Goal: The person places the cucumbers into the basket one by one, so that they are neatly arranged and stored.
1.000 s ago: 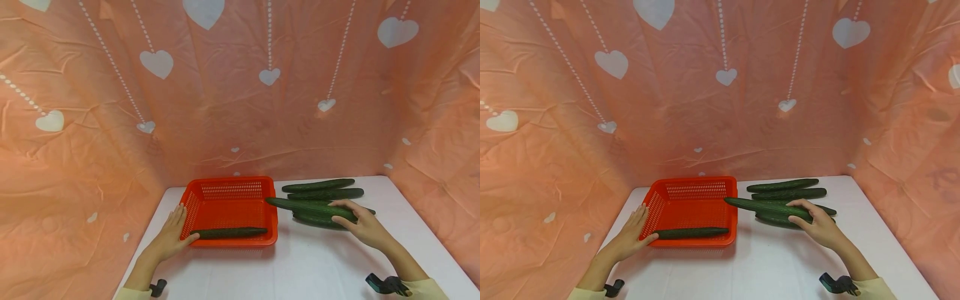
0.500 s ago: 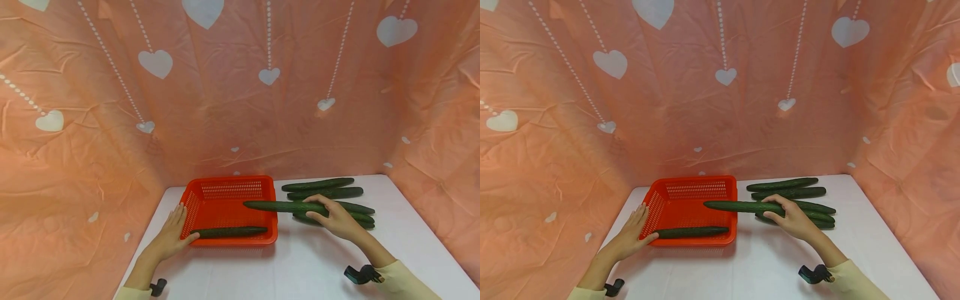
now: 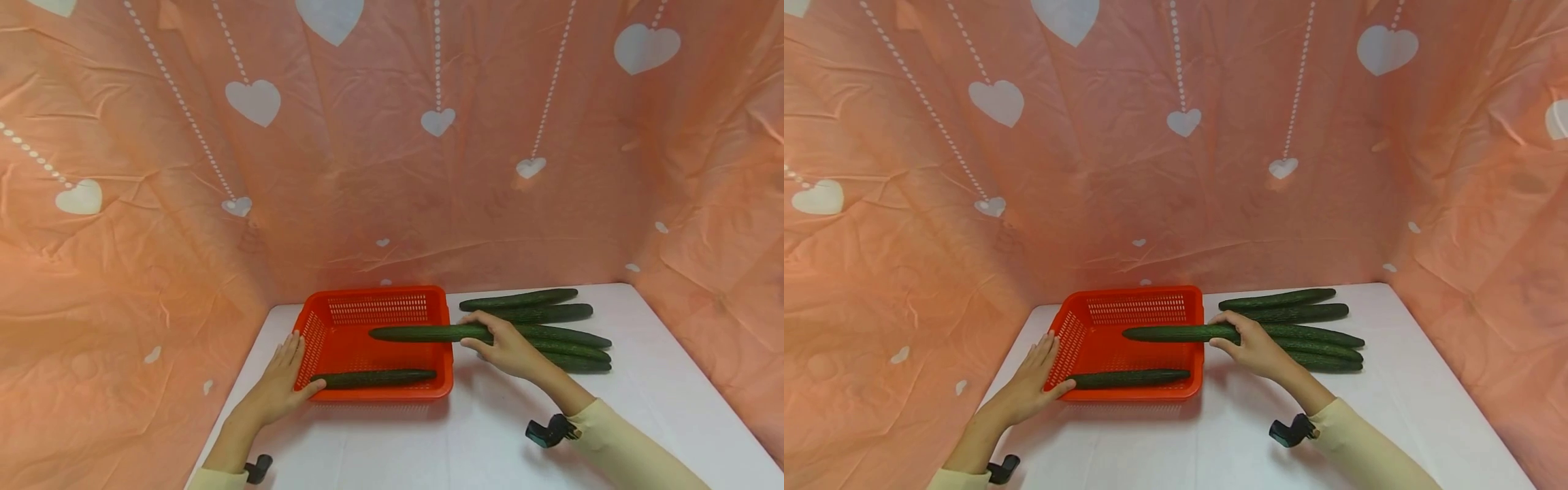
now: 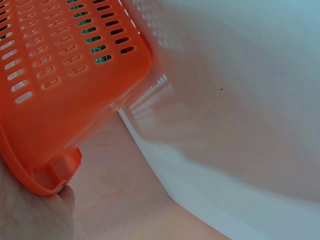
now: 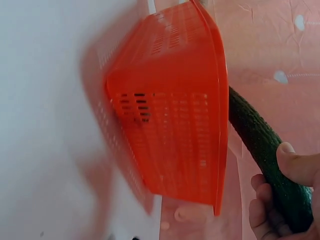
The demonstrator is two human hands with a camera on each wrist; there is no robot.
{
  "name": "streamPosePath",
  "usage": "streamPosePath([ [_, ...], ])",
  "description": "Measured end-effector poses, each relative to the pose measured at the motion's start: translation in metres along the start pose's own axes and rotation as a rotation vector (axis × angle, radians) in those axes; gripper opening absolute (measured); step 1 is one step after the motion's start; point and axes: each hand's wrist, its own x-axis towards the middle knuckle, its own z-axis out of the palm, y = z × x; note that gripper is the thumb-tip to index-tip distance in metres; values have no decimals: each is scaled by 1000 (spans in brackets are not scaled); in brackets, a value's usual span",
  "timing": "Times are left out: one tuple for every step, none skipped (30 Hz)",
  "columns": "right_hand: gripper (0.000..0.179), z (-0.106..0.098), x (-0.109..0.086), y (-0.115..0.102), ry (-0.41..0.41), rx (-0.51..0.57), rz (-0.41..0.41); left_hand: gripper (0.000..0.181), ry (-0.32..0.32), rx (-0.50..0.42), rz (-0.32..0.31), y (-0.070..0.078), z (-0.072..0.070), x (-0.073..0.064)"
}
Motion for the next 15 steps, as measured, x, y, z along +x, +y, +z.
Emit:
streamPosePath([
  [35, 2, 3, -2, -7, 3, -6, 110, 0, -4, 0, 0, 0, 0],
  [35, 5, 6, -3, -15, 8, -11, 110, 0, -5, -1, -1, 0, 1],
  [35, 7, 9, -5, -24, 14, -14, 110, 0, -6, -1, -1, 1, 1],
  [34, 10, 12, -7, -30, 8, -25, 110, 0, -8, -2, -1, 1, 1],
  [33, 13, 15, -8, -36, 0, -30, 110, 1, -6, 0, -1, 1, 2],
  [32, 16, 18, -10, -44, -5, -35, 110, 2, -7, 1, -1, 1, 2],
  [32, 19, 21, -12, -54, -5, -40, 110, 3, -4, 1, -1, 1, 2],
  [32, 22, 24, -13, -64, -2, -48, 110, 4, 1, 2, -1, 1, 2],
  [31, 26, 26, -15, -72, -2, -57, 110, 4, -1, 1, -1, 1, 1],
  [31, 29, 29, -16, -82, 1, -66, 110, 3, -4, 0, -1, 2, 1],
  [30, 32, 32, -18, -92, 9, -71, 110, 4, -4, 0, -1, 1, 1],
  [30, 35, 35, -19, -101, 11, -78, 110, 5, -6, -1, 0, 1, 1],
  [29, 39, 38, -20, -111, 13, -89, 110, 6, -8, -1, 0, 1, 0],
  [28, 42, 41, -21, -120, 14, -96, 109, 7, -12, -1, 0, 1, 0],
  [28, 45, 43, -23, -130, 16, -94, 109, 9, -13, 1, 1, 0, 0],
])
